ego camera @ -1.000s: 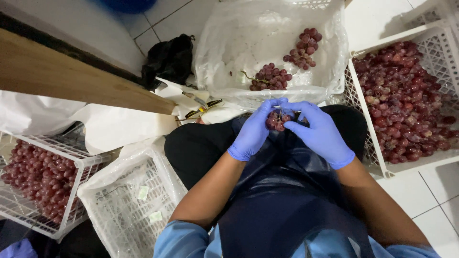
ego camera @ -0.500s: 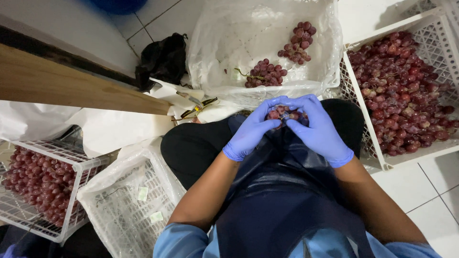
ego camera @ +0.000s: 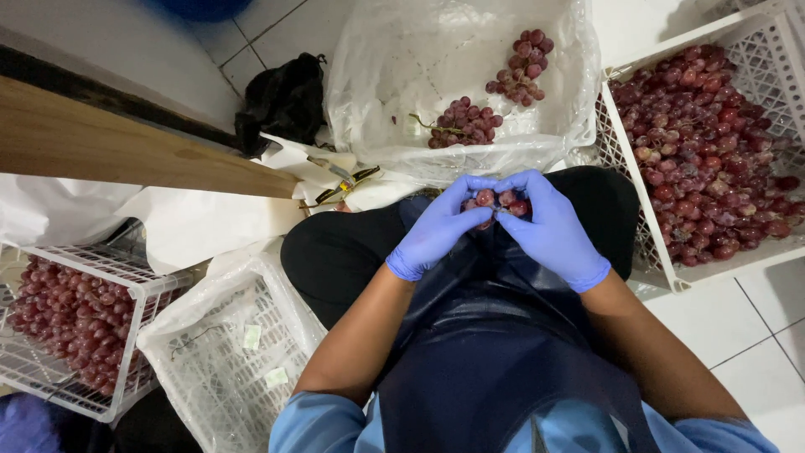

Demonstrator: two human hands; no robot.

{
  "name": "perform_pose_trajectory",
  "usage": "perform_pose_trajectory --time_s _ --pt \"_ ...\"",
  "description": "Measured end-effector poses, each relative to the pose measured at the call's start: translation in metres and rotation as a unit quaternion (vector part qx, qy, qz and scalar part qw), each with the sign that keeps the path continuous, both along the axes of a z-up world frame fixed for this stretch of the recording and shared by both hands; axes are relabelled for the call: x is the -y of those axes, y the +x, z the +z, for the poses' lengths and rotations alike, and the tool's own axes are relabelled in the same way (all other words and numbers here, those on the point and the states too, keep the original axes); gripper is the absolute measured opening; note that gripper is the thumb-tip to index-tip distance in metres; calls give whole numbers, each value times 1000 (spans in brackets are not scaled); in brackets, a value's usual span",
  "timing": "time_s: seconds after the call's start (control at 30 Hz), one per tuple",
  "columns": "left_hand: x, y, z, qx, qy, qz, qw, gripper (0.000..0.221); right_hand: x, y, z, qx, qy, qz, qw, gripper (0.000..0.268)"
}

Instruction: A person wearing gloves sorts red grapes by picking them from bunches and placing them into a plastic-lined crate.

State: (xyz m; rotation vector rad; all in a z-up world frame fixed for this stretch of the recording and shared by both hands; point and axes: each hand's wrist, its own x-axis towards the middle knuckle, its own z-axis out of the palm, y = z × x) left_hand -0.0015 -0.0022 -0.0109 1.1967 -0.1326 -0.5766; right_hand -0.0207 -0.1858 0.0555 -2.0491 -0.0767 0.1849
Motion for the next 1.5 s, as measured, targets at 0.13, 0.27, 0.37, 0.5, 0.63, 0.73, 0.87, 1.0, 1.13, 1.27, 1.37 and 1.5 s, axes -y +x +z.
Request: perform_pose_trajectory --time_s 0.13,0.27,0.37,0.5,0.63,0.73,0.87,1.0,1.13,1.27,1.37,1.5 --pt "1 -2 0 -23 50 15 998 33 2 -1 3 51 -137 55 988 33" --pt "-1 -2 -14 39 186 -10 982 22 -6 0 23 84 -189 116 972 19" --pt "-4 -4 -20 44 224 -16 973 18 -3 0 15 38 -156 131 978 21" --pt "-8 -6 -25 -1 195 -38 980 10 3 -5 -16 3 -124 137 983 15" --pt "-17 -16 -16 45 225 -117 966 13 3 -12 -20 -5 -128 187 974 12" --pt "-24 -42 -25 30 228 -224 947 13 10 -33 -46 -122 -48 242 961 11" --pt "-33 -61 -48 -76 166 -245 952 9 16 -45 -65 -219 -27 282 934 12" --pt "-49 -46 -57 -165 110 -112 974 8 35 -20 -84 -206 -49 121 970 10" --pt "-41 -30 -56 -287 -63 79 952 11 35 31 -72 -160 -129 47 978 11" --pt "-26 -16 -63 -291 -196 106 930 39 23 54 -121 -68 -228 118 964 16" --pt "-17 -7 -59 -258 -241 96 931 52 13 56 -120 -49 -200 117 972 22" --pt "-11 3 -47 -231 -232 86 941 54 17 50 -102 -61 -103 6 993 14"
